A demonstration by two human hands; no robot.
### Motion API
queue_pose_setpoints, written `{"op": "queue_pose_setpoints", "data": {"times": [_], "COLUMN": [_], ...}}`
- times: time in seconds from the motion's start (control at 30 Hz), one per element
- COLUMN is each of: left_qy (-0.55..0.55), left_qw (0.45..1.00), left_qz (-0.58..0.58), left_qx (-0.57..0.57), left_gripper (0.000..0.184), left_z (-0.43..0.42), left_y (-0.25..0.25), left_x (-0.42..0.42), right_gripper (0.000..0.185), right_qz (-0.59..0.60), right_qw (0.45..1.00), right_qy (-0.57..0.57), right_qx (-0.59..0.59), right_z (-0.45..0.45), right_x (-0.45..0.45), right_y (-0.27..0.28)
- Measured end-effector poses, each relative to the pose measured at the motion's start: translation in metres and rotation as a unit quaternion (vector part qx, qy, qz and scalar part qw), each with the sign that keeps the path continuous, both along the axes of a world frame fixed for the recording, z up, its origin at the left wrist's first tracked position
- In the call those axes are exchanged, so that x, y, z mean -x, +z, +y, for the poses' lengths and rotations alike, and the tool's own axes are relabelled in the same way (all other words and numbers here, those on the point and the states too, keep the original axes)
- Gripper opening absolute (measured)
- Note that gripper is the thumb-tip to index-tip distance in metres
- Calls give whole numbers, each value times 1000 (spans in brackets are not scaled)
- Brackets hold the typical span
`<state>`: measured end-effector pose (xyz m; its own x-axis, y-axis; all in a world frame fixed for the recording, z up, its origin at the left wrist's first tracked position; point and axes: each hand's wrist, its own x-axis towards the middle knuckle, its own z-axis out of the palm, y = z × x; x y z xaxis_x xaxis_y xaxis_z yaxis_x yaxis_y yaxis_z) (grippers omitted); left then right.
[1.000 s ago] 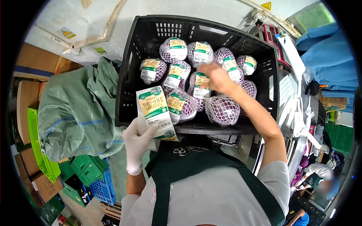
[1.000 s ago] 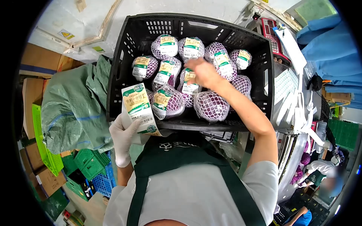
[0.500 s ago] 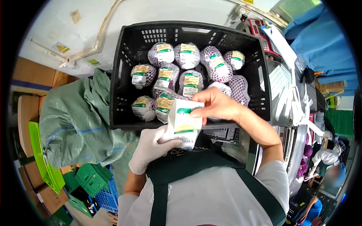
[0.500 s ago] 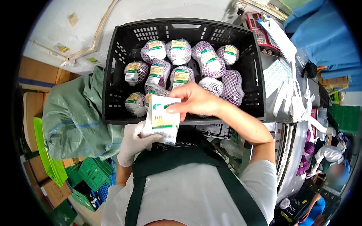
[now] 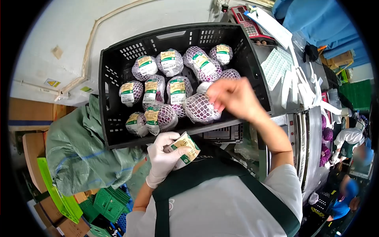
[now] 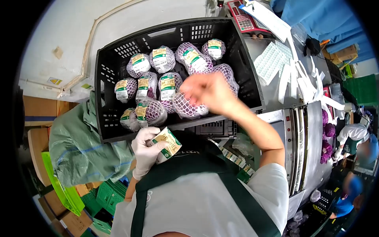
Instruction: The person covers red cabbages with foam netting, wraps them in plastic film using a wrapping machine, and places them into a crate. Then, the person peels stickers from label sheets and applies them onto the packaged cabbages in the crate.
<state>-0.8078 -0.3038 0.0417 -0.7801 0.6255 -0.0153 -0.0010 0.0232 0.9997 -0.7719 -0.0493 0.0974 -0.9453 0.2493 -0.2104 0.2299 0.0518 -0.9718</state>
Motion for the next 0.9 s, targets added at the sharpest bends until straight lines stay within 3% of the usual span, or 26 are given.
{"op": "queue_pose_setpoints", "data": {"times": [0.07,0.13,0.17,0.2,0.27,0.3,0.4,0.47,0.57,0.6,0.67,0.73,0.8,0.83,0.9], "left_qy": [21,20,22,19,15,25,44,81,89,60,24,-19,-53,-38,-17], "left_qw": [994,989,982,982,966,986,980,995,991,994,998,994,995,998,998], "left_qz": [98,142,184,186,256,159,186,49,59,44,49,87,25,2,-17], "left_qx": [41,33,22,22,33,39,55,-12,-83,-76,-16,67,80,58,63], "left_gripper": [36,35,34,34,31,32,34,35,40,44,57,58,53,49,39], "left_z": [-7,0,4,8,14,14,23,23,24,30,42,49,47,47,44], "left_y": [-19,-10,-4,1,8,7,12,6,-11,-4,-1,2,-5,-5,1], "left_x": [-5,-7,-7,-6,-8,-12,-15,-19,-22,-22,-25,-27,-28,-28,-24], "right_gripper": [16,25,33,34,29,28,21,17,15,13,7,4,12,14,17], "right_qz": [-30,99,29,14,-57,-22,16,29,-14,-38,112,124,62,87,57], "right_qw": [998,980,969,954,958,971,982,983,979,988,976,979,984,983,954], "right_qy": [45,173,229,283,278,237,186,156,138,110,113,20,-51,-86,-120], "right_qx": [17,-11,93,103,23,-9,-22,97,151,98,-149,-159,-158,-134,-270], "right_z": [26,9,-5,-18,-38,-40,-36,-32,-26,-25,-14,12,61,81,116], "right_x": [-1,-9,-15,-22,-28,-32,-36,-40,-44,-45,-45,-34,-12,-2,14], "right_y": [6,-12,-18,-27,-31,-36,-38,-38,-29,-26,-17,-7,12,13,5]}}
